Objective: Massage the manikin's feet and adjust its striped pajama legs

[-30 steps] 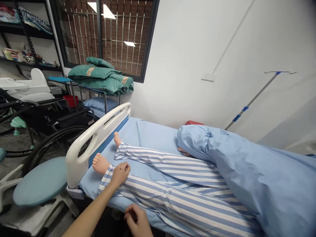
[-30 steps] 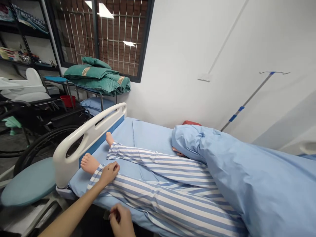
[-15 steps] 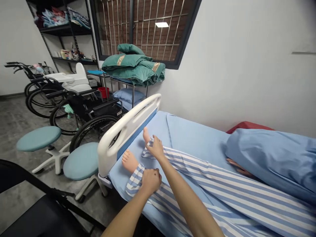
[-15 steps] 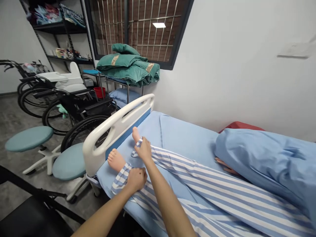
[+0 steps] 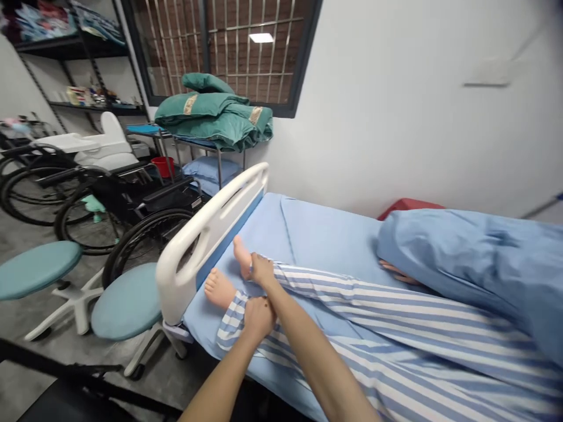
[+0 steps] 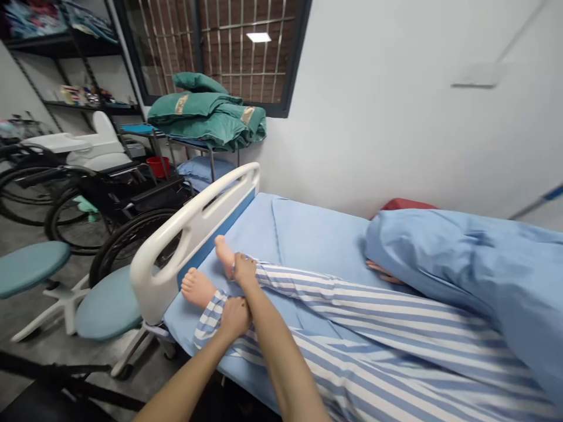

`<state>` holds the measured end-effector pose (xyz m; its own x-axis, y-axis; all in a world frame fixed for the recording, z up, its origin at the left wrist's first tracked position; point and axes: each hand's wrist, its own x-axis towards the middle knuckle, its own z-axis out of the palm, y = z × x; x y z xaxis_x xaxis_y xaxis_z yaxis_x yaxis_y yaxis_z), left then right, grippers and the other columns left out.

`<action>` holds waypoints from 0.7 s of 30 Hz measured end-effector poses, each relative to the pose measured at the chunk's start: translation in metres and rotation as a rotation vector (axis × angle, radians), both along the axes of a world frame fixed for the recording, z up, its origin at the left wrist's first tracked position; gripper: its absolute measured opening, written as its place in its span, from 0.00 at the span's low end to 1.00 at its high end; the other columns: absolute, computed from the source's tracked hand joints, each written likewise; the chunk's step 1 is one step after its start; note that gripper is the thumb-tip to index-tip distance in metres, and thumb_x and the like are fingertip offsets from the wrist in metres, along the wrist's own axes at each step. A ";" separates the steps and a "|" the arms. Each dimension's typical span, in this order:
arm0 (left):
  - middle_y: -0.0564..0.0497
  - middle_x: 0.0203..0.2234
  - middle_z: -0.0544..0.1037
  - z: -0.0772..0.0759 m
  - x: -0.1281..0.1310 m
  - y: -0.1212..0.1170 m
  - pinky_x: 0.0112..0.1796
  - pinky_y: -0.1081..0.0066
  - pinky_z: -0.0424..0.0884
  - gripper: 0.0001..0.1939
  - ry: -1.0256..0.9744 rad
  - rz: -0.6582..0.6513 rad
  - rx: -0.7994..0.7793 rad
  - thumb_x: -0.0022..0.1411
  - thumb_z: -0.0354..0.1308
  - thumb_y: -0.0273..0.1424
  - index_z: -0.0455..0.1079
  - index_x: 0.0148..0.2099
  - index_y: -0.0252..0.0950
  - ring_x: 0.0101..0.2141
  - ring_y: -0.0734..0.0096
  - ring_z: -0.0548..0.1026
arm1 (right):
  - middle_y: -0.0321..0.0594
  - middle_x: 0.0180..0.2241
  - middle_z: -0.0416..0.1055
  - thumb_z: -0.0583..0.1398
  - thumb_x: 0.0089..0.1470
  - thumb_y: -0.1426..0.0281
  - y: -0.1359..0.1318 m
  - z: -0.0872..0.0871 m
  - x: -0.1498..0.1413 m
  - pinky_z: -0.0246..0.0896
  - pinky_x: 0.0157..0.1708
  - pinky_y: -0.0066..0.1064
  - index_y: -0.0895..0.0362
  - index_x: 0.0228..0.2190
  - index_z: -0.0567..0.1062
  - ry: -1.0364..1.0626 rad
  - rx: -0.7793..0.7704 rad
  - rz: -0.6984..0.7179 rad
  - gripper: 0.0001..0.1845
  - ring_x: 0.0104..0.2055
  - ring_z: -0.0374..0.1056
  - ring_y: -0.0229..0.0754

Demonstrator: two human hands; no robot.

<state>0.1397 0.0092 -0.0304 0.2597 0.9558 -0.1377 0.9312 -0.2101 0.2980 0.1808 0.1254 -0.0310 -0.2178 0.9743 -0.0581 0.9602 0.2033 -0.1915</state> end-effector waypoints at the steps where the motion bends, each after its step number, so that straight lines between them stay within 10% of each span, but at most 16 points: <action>1: 0.38 0.35 0.78 0.000 -0.001 0.001 0.40 0.60 0.68 0.16 -0.007 -0.026 0.011 0.59 0.44 0.25 0.74 0.40 0.32 0.39 0.55 0.75 | 0.49 0.49 0.68 0.67 0.39 0.62 -0.005 0.000 0.000 0.54 0.46 0.40 0.56 0.49 0.62 0.005 -0.006 0.013 0.36 0.49 0.65 0.54; 8: 0.41 0.38 0.77 0.012 -0.024 0.009 0.43 0.66 0.66 0.16 -0.043 -0.049 0.098 0.61 0.44 0.25 0.73 0.40 0.31 0.42 0.62 0.73 | 0.46 0.45 0.71 0.66 0.40 0.61 -0.020 0.008 0.007 0.56 0.46 0.36 0.55 0.45 0.66 0.034 -0.038 0.043 0.30 0.48 0.67 0.49; 15: 0.40 0.47 0.71 0.083 -0.065 0.043 0.48 0.61 0.63 0.15 0.113 0.128 0.581 0.61 0.45 0.31 0.70 0.44 0.34 0.49 0.56 0.66 | 0.47 0.48 0.69 0.64 0.43 0.58 -0.021 0.002 0.010 0.56 0.49 0.43 0.55 0.47 0.65 0.067 -0.021 0.078 0.30 0.50 0.65 0.52; 21: 0.32 0.44 0.70 0.094 -0.069 0.083 0.36 0.60 0.69 0.22 0.371 0.214 0.307 0.63 0.38 0.29 0.64 0.53 0.26 0.39 0.53 0.73 | 0.47 0.50 0.68 0.66 0.39 0.55 -0.018 -0.004 0.011 0.54 0.51 0.45 0.55 0.48 0.65 0.057 -0.027 0.090 0.35 0.52 0.63 0.53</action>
